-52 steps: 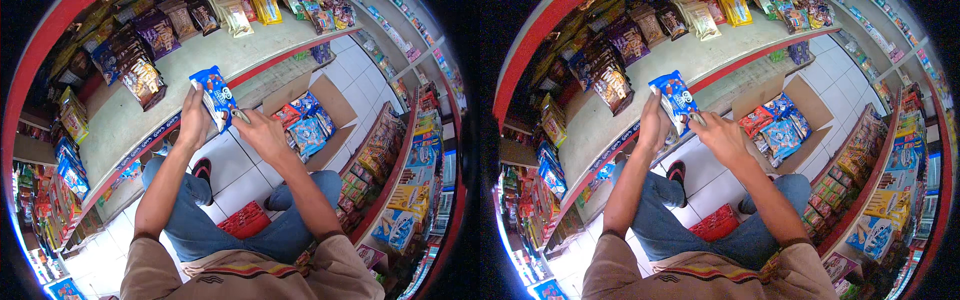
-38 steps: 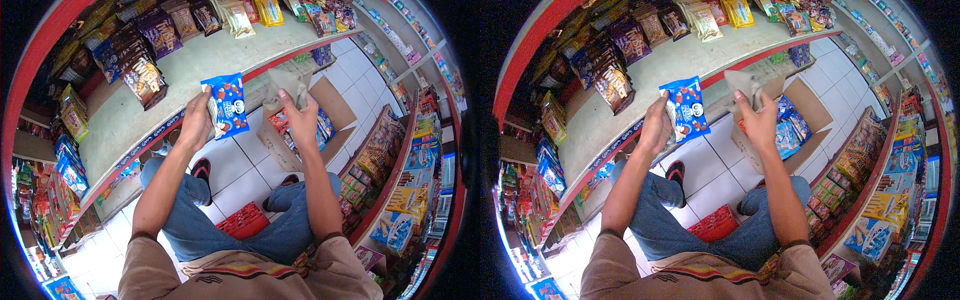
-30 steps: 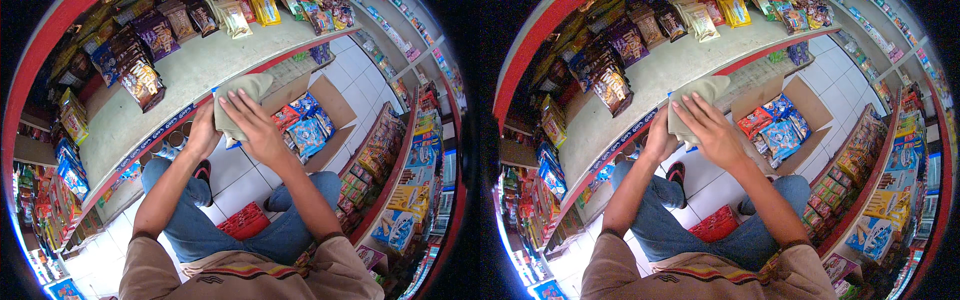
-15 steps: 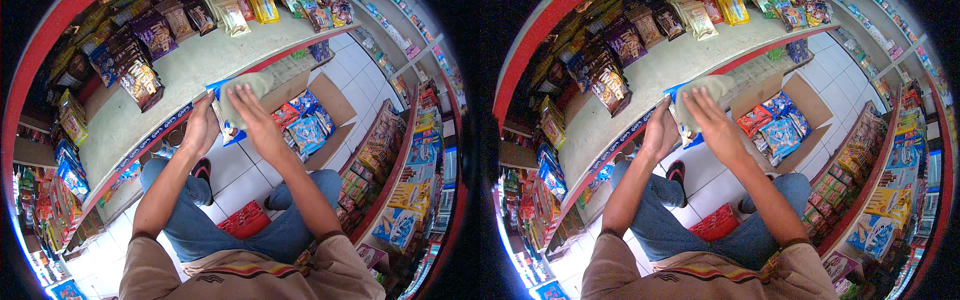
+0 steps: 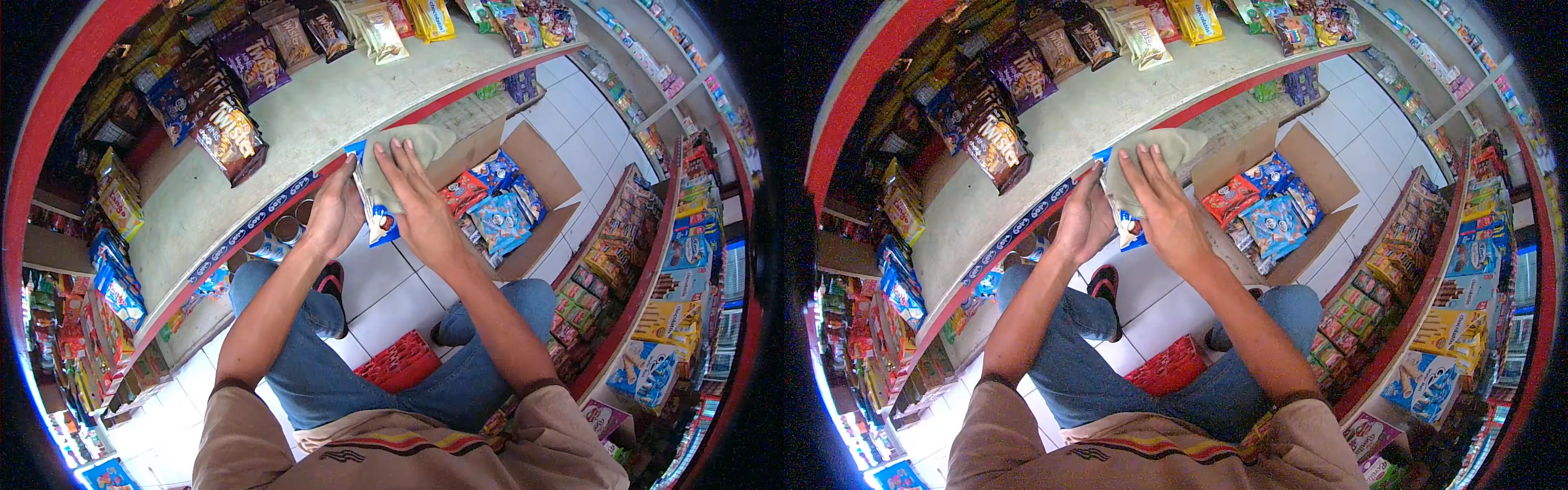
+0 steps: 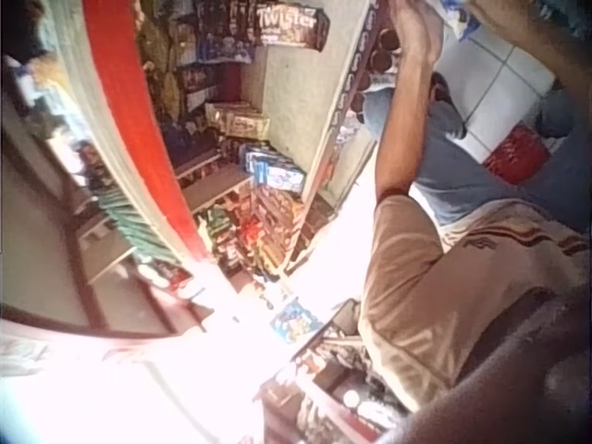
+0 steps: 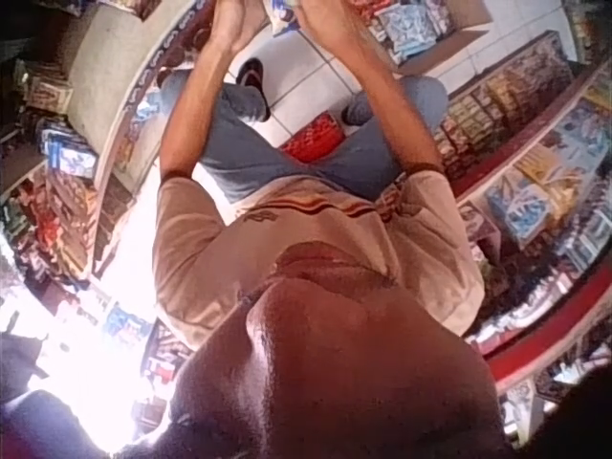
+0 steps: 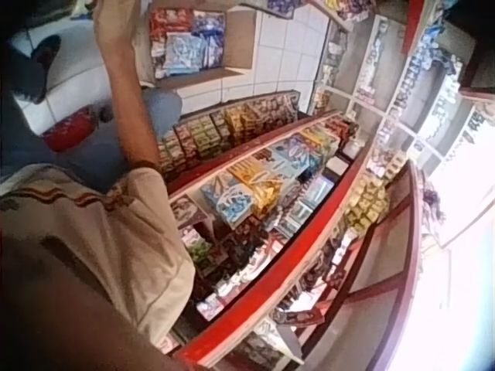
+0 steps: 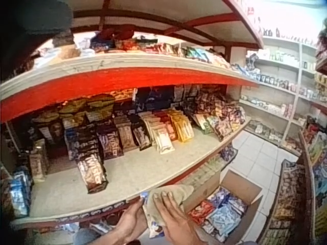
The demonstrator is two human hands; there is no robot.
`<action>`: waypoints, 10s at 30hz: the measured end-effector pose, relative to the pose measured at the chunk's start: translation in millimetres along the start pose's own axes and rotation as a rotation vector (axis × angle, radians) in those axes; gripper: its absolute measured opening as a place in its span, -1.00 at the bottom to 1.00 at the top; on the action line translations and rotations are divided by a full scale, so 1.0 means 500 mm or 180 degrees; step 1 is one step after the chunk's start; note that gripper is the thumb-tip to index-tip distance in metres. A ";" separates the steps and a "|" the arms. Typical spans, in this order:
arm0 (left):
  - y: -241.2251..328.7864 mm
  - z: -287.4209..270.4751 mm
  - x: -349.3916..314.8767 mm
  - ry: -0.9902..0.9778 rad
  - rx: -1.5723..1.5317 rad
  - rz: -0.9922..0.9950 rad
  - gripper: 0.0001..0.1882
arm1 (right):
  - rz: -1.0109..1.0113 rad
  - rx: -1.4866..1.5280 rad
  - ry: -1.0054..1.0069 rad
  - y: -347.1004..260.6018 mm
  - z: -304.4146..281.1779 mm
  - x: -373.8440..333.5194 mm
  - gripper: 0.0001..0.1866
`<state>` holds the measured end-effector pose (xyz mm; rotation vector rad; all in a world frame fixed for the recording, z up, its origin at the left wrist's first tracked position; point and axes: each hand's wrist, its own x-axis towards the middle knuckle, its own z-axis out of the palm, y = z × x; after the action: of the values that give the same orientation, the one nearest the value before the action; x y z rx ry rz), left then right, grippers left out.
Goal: Cleaning snack packages with a cloth and arranging them on a shelf.
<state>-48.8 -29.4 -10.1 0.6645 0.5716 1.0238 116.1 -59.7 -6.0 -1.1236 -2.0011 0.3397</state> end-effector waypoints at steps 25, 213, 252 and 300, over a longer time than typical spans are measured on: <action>0.011 0.003 -0.008 -0.0352 -0.0273 -0.0366 -0.41 | -0.0143 -0.0177 -0.0502 -0.016 0.012 -0.007 -0.06; 0.609 -0.638 -0.071 0.2539 0.6710 0.1095 -0.50 | 0.2827 0.3098 0.0109 0.009 0.069 -0.027 -0.46; 0.408 -0.342 -0.089 0.2309 0.4674 0.3298 -0.67 | 0.0901 -0.1083 -0.0439 0.226 -0.180 -0.012 -0.41; -0.455 0.071 0.609 -0.0602 0.3375 -0.0628 -0.68 | 0.1998 0.3043 0.4471 0.331 -0.407 -0.132 -0.60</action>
<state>232.7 155.5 -189.9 1.5761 0.9900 0.3981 386.3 -47.6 -2.6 -0.8466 -0.1409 0.5201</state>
